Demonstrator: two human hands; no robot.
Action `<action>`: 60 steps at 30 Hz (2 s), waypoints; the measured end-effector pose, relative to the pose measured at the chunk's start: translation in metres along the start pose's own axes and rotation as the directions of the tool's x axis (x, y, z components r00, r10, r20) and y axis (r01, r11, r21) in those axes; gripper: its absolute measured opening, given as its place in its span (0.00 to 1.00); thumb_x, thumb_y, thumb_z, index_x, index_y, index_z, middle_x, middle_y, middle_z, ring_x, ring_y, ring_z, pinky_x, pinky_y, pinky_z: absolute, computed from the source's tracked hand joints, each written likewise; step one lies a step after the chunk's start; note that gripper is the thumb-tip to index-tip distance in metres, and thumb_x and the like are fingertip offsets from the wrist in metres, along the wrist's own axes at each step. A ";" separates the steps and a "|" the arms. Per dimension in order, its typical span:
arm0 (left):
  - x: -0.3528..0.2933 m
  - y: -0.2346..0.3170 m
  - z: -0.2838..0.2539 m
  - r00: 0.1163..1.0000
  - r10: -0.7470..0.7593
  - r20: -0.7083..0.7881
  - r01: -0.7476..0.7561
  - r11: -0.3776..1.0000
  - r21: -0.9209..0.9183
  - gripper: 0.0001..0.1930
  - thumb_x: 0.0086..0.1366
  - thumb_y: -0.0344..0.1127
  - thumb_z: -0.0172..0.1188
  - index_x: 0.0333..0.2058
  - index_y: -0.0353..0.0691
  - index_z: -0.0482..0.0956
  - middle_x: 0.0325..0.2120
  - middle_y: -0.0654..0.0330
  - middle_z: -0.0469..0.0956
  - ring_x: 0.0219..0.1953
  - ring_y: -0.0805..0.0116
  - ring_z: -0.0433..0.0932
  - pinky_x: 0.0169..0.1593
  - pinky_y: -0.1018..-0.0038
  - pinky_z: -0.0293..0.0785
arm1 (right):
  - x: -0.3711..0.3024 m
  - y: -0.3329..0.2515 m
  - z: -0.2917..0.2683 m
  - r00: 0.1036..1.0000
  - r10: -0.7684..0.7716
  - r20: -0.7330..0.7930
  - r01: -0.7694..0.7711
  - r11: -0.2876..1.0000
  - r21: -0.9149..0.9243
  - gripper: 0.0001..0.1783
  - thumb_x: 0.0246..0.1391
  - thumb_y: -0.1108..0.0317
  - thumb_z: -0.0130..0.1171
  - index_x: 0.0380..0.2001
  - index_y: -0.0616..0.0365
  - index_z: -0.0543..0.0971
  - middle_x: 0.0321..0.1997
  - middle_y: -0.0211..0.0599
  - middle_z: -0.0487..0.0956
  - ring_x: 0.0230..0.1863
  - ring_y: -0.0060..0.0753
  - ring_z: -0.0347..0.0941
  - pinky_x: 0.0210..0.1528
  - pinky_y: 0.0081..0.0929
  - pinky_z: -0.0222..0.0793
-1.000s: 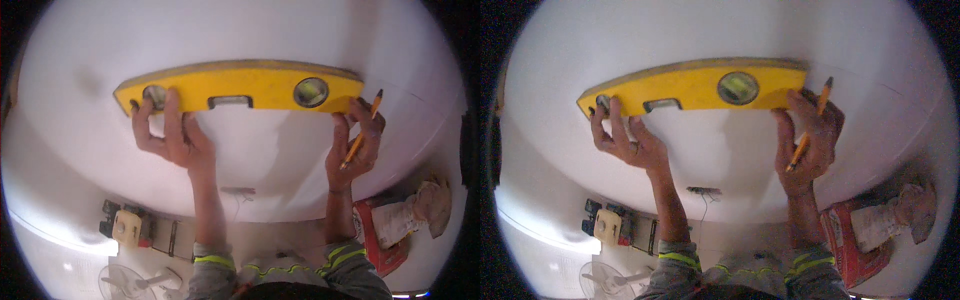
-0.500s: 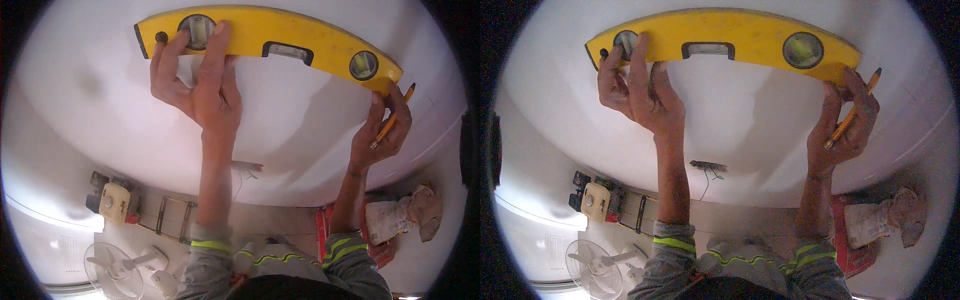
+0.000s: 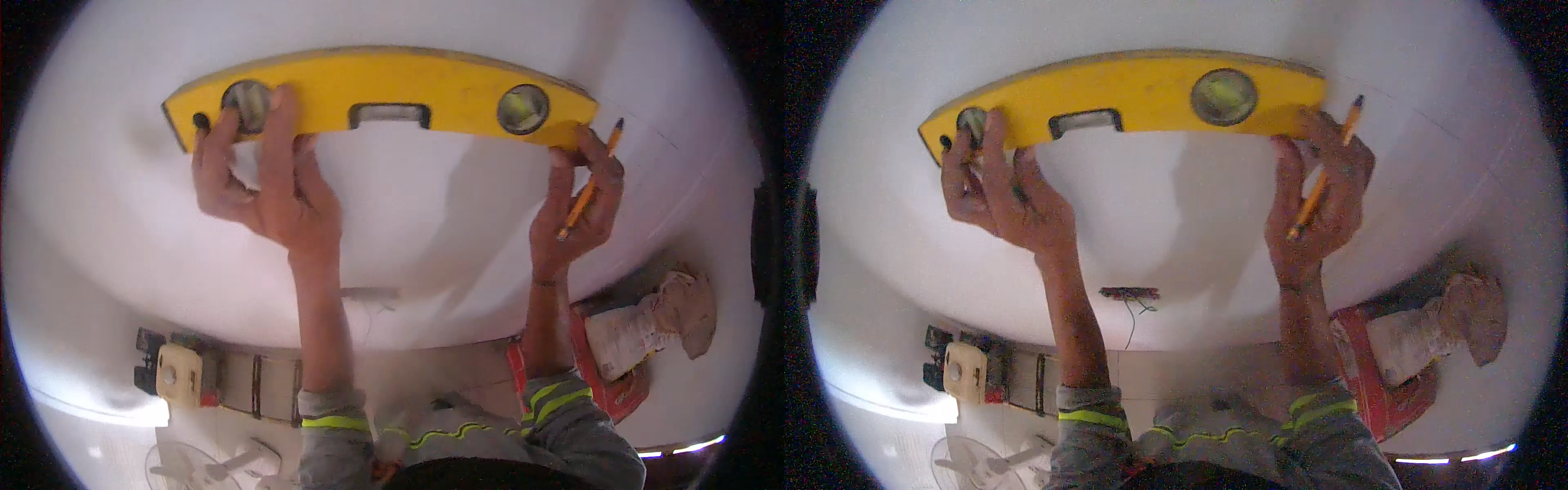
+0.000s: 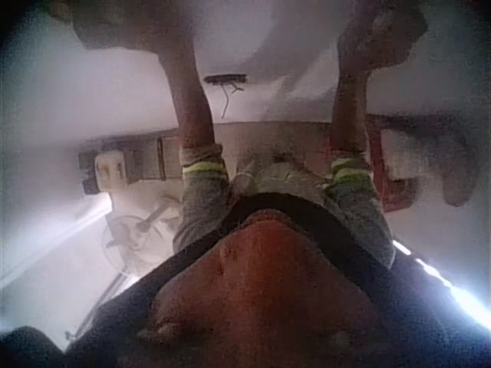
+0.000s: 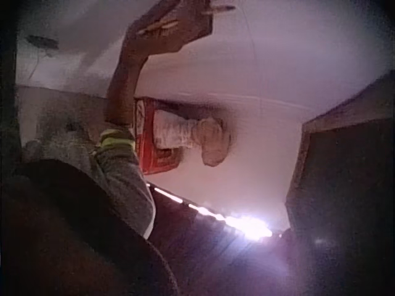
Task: The person holds a yellow spirit level against a white wall and marks a horizontal line along its upper edge using a pencil.
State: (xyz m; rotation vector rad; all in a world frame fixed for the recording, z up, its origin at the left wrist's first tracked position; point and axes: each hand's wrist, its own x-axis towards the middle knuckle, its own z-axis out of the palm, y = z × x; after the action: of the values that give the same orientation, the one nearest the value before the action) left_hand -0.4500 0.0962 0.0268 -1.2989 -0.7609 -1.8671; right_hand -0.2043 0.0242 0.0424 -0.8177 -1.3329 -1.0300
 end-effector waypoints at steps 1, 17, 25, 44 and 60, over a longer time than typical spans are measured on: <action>0.000 0.003 0.001 1.000 -0.015 0.005 0.015 1.000 0.018 0.17 0.64 0.28 0.58 0.52 0.42 0.80 0.56 0.54 0.61 0.61 0.59 0.58 0.62 0.62 0.65 | -0.001 0.002 0.000 1.000 -0.005 -0.006 0.005 0.999 0.032 0.13 0.57 0.77 0.60 0.46 0.63 0.77 0.46 0.38 0.80 0.37 0.34 0.74 0.42 0.31 0.72; -0.003 0.008 0.007 0.997 -0.065 -0.045 0.065 0.998 0.006 0.15 0.66 0.34 0.57 0.51 0.45 0.82 0.53 0.53 0.64 0.58 0.55 0.59 0.64 0.58 0.62 | 0.000 0.007 -0.005 0.999 -0.048 0.009 0.048 0.998 0.034 0.13 0.56 0.78 0.61 0.45 0.60 0.76 0.47 0.37 0.81 0.40 0.35 0.75 0.43 0.31 0.73; -0.002 0.004 0.002 0.999 -0.029 0.028 0.027 0.998 0.053 0.18 0.62 0.28 0.59 0.51 0.45 0.81 0.55 0.56 0.60 0.60 0.58 0.59 0.65 0.61 0.62 | -0.001 -0.001 -0.001 0.999 0.036 0.010 -0.036 0.999 0.015 0.12 0.56 0.77 0.61 0.44 0.59 0.77 0.46 0.38 0.81 0.40 0.36 0.75 0.43 0.32 0.73; -0.002 0.002 0.001 0.999 -0.042 0.027 0.041 0.998 0.037 0.16 0.64 0.31 0.61 0.51 0.46 0.81 0.54 0.58 0.61 0.61 0.57 0.57 0.66 0.58 0.60 | 0.001 -0.006 0.001 1.000 0.020 0.012 -0.020 1.000 -0.019 0.13 0.59 0.75 0.61 0.48 0.62 0.78 0.45 0.37 0.80 0.39 0.31 0.74 0.44 0.31 0.73; -0.001 0.006 0.009 1.000 -0.008 -0.029 0.006 0.997 -0.072 0.27 0.58 0.54 0.67 0.52 0.45 0.81 0.56 0.54 0.59 0.60 0.53 0.56 0.64 0.54 0.57 | 0.003 -0.005 -0.004 1.000 0.024 -0.003 -0.025 0.998 -0.052 0.12 0.59 0.72 0.62 0.46 0.58 0.79 0.45 0.34 0.81 0.39 0.28 0.76 0.45 0.30 0.74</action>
State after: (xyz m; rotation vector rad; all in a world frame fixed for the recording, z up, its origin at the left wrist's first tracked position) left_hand -0.4406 0.1003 0.0291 -1.3121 -0.6889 -1.9310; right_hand -0.2075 0.0188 0.0449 -0.8697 -1.2956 -1.0499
